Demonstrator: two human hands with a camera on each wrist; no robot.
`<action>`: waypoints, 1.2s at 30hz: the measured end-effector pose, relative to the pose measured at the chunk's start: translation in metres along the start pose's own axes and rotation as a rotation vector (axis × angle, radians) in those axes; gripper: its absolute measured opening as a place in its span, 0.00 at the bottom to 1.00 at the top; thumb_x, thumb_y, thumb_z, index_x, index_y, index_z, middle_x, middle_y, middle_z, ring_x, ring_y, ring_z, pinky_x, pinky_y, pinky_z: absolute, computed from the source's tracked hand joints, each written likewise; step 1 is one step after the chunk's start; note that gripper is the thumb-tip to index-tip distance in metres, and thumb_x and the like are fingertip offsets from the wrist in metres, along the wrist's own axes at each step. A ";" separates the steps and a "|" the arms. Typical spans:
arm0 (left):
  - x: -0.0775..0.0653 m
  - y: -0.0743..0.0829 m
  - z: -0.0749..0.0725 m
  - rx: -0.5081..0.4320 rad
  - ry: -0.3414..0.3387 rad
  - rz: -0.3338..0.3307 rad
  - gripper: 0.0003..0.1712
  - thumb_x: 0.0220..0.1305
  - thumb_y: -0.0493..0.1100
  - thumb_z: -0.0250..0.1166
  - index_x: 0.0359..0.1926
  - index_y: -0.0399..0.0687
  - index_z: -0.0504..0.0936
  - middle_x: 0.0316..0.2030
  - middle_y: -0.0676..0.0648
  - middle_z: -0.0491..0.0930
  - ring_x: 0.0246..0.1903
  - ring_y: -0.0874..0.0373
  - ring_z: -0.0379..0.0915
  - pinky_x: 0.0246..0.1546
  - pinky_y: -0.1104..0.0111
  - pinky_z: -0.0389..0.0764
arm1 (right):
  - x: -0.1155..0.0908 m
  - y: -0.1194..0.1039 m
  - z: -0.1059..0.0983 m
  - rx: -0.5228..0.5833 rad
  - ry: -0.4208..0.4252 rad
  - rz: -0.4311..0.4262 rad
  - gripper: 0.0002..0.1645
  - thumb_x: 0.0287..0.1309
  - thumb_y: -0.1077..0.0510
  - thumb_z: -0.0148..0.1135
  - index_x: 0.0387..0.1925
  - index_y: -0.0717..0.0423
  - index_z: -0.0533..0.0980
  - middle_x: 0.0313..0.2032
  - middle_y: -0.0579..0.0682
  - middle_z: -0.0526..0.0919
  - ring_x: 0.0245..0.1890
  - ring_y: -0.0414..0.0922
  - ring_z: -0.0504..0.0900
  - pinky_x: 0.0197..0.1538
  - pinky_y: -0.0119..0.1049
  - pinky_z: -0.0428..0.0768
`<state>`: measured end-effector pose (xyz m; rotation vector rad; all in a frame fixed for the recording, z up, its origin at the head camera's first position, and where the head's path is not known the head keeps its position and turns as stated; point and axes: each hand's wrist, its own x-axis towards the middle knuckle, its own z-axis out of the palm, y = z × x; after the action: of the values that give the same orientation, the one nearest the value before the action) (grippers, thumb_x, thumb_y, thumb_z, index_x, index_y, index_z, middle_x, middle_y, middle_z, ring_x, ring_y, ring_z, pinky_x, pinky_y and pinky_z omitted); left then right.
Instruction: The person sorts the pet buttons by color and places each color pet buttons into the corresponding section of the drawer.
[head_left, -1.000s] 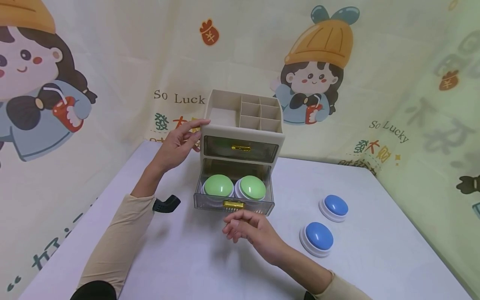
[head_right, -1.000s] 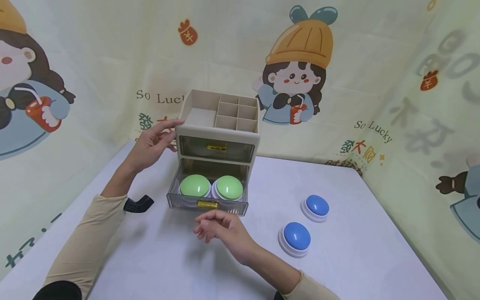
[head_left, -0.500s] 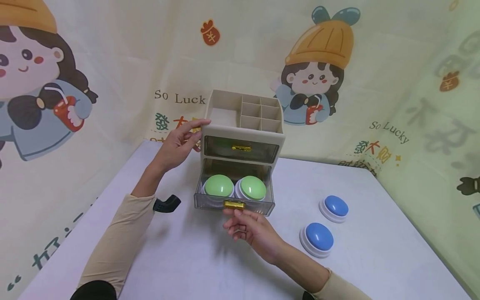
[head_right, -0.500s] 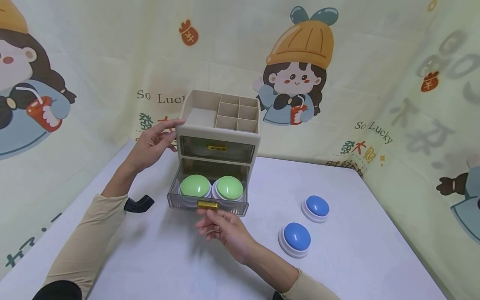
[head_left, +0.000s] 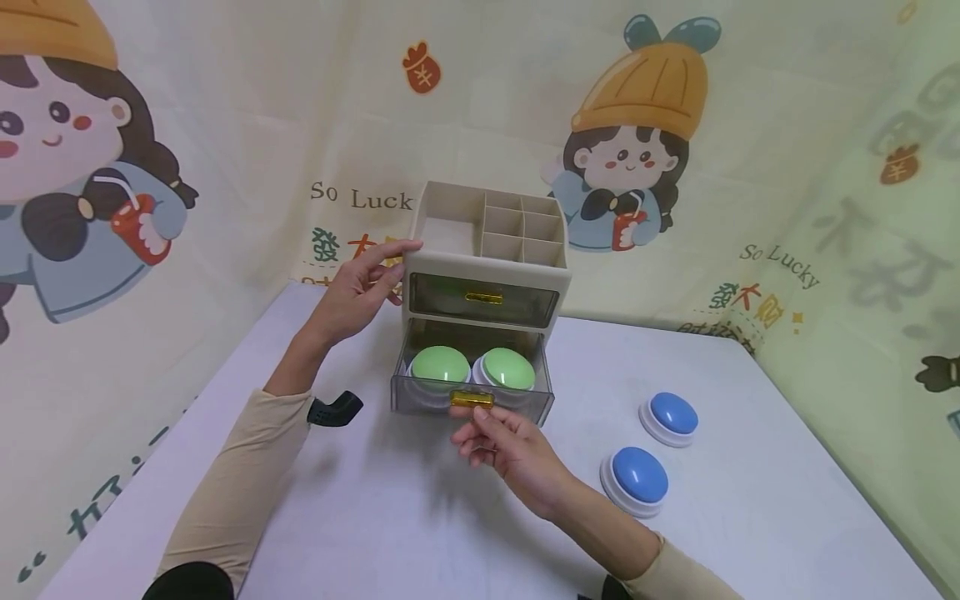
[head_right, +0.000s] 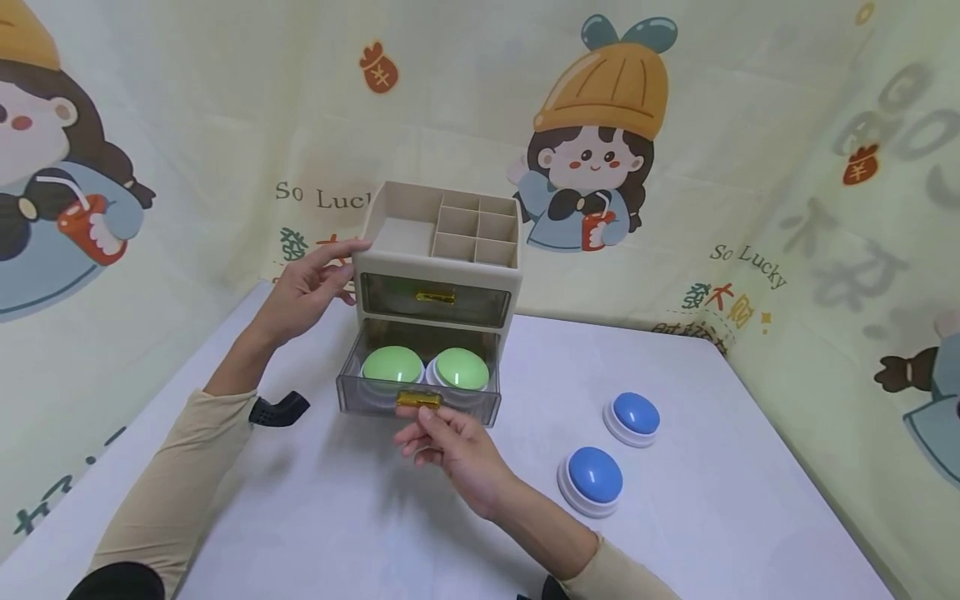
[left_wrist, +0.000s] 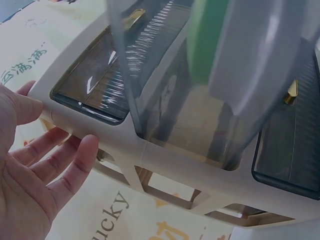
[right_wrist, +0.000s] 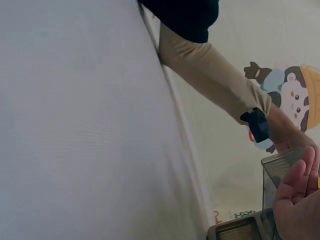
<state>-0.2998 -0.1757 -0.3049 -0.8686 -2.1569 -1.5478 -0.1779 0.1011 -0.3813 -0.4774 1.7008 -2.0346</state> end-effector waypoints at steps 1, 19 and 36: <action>0.000 0.000 0.000 -0.002 -0.001 -0.001 0.24 0.78 0.37 0.54 0.71 0.53 0.74 0.68 0.47 0.73 0.43 0.53 0.80 0.39 0.69 0.83 | 0.001 -0.001 -0.001 0.003 0.008 -0.001 0.31 0.79 0.49 0.51 0.65 0.73 0.70 0.38 0.41 0.87 0.38 0.37 0.82 0.43 0.28 0.79; 0.000 -0.002 0.001 -0.003 -0.002 0.003 0.24 0.78 0.36 0.54 0.71 0.51 0.74 0.68 0.46 0.72 0.44 0.52 0.79 0.39 0.70 0.83 | 0.027 -0.008 -0.010 0.016 0.102 -0.004 0.29 0.79 0.52 0.50 0.65 0.75 0.70 0.36 0.40 0.88 0.35 0.36 0.81 0.41 0.28 0.79; 0.000 -0.002 0.001 -0.014 -0.006 0.004 0.24 0.78 0.37 0.54 0.71 0.51 0.73 0.68 0.45 0.72 0.44 0.52 0.80 0.40 0.70 0.83 | 0.066 -0.005 -0.024 0.026 0.221 -0.029 0.25 0.79 0.52 0.51 0.62 0.68 0.74 0.36 0.43 0.88 0.36 0.37 0.83 0.42 0.29 0.80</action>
<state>-0.3010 -0.1754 -0.3068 -0.8825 -2.1494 -1.5627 -0.2467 0.0860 -0.3824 -0.2775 1.7983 -2.1965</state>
